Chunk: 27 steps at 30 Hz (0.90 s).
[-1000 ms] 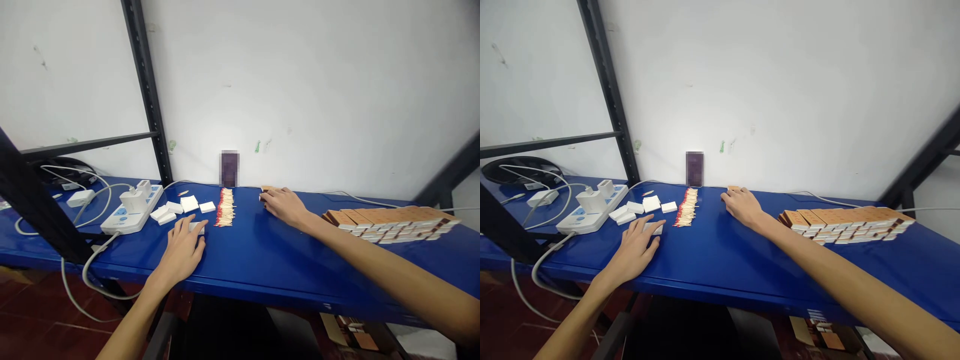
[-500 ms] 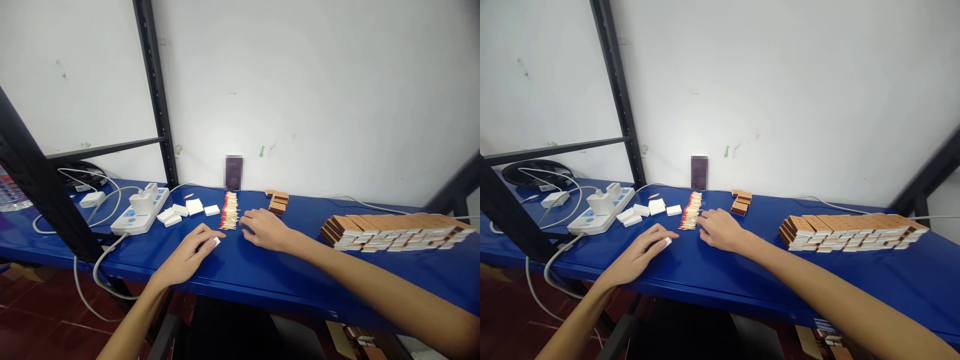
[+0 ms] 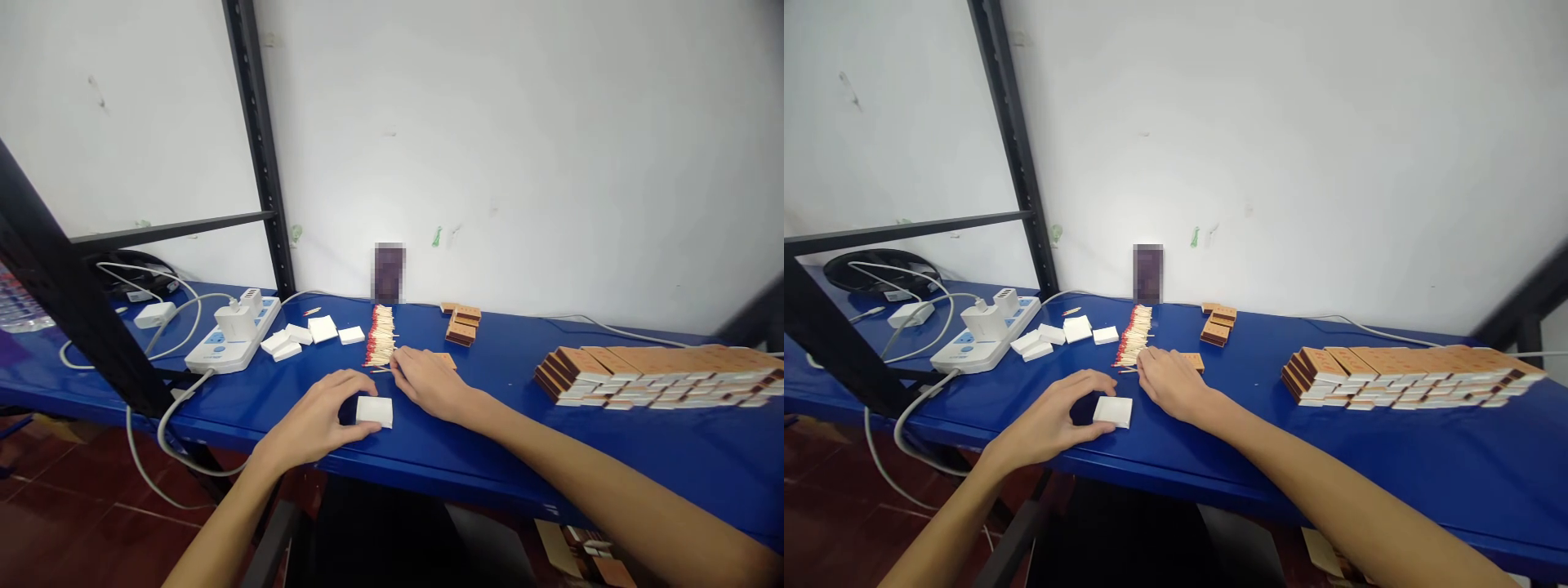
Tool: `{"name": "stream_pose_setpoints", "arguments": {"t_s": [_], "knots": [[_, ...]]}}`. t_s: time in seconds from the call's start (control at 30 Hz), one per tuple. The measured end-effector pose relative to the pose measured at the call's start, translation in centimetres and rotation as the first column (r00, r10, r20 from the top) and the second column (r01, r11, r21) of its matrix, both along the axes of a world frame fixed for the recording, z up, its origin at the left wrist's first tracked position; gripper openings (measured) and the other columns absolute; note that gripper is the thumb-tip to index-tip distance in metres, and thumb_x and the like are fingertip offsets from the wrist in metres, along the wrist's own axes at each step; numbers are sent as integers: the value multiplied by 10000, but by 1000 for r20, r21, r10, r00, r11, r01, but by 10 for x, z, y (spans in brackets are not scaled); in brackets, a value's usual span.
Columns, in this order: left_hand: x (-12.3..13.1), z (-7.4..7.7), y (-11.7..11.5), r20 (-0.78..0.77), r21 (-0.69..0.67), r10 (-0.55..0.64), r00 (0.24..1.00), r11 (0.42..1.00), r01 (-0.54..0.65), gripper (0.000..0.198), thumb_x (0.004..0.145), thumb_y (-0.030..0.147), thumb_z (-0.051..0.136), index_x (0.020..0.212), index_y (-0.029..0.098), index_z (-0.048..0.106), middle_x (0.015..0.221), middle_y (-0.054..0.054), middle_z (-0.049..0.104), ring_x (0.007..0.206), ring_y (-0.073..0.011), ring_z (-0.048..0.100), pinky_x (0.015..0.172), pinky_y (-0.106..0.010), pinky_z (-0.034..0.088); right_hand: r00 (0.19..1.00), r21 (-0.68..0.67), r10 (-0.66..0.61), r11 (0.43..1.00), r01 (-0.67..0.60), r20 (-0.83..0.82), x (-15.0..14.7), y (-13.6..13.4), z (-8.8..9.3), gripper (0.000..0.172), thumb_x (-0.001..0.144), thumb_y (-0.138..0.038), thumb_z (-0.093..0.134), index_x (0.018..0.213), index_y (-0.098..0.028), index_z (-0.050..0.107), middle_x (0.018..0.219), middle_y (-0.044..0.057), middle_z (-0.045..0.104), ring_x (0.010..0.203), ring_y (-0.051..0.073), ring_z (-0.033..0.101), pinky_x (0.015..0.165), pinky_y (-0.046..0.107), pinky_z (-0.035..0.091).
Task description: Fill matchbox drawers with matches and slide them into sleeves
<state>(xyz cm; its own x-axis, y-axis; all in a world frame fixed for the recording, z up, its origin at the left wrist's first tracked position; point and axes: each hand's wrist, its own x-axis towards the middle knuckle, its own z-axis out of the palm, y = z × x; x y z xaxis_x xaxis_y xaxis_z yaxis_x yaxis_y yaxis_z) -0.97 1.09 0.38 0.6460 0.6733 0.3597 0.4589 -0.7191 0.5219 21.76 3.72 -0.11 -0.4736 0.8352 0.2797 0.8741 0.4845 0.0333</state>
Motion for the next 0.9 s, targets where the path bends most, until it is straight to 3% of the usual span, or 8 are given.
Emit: {"name": "stream_pose_setpoints", "arguments": {"t_s": [0.13,0.27,0.37,0.5,0.6,0.7,0.9], "knots": [[-3,1,2,177,26,38,983,999,-43,273,896,436,563,1052,223,634,1133,-63,639,1073,-226,570,962,-339,423,989,-9,111,994,-112,-101,5,-17,12,136,958,-219,409,909,-190,533,881,33,632,712,156,527,667,295,317],[-5,-2,6,415,-45,179,892,983,-177,591,976,521,148,1022,181,629,996,-94,661,962,-248,563,895,-370,407,933,-116,239,954,-278,-270,-1,-34,21,59,876,-166,479,834,-196,508,805,5,601,676,130,492,648,263,337],[-3,-4,9,440,-136,277,854,961,-241,690,944,488,-2,1010,191,618,900,-80,649,861,-243,514,820,-372,382,901,-163,230,938,-306,-369,-8,-40,20,50,828,-150,511,806,-195,507,797,3,589,670,123,485,617,246,347],[0,-4,12,375,-219,291,880,950,-221,619,925,469,58,1020,186,600,675,-34,527,685,-211,434,671,-339,335,900,-124,162,965,-229,-404,-8,-31,13,86,874,-156,460,821,-191,519,768,5,582,671,130,500,623,253,366],[0,-7,15,362,-270,265,894,948,-172,583,916,450,97,1041,165,590,601,-5,453,613,-190,410,613,-317,311,946,-57,92,992,-115,-311,-3,-15,6,120,892,-142,443,941,-180,546,854,31,608,741,152,536,673,278,378],[-2,-11,18,349,-296,227,909,947,-123,522,869,422,183,1043,147,591,564,5,442,577,-180,407,572,-302,295,976,-43,84,995,-94,-201,2,-3,0,143,915,-174,459,1011,-177,564,978,60,606,855,177,560,736,294,389],[-6,-11,16,333,-217,152,930,973,-81,421,712,324,315,962,149,605,516,16,428,530,-172,400,563,-307,282,996,18,39,999,-38,-79,1,7,-4,151,947,-237,453,1004,-181,581,1012,81,592,897,217,522,742,330,358]]}}
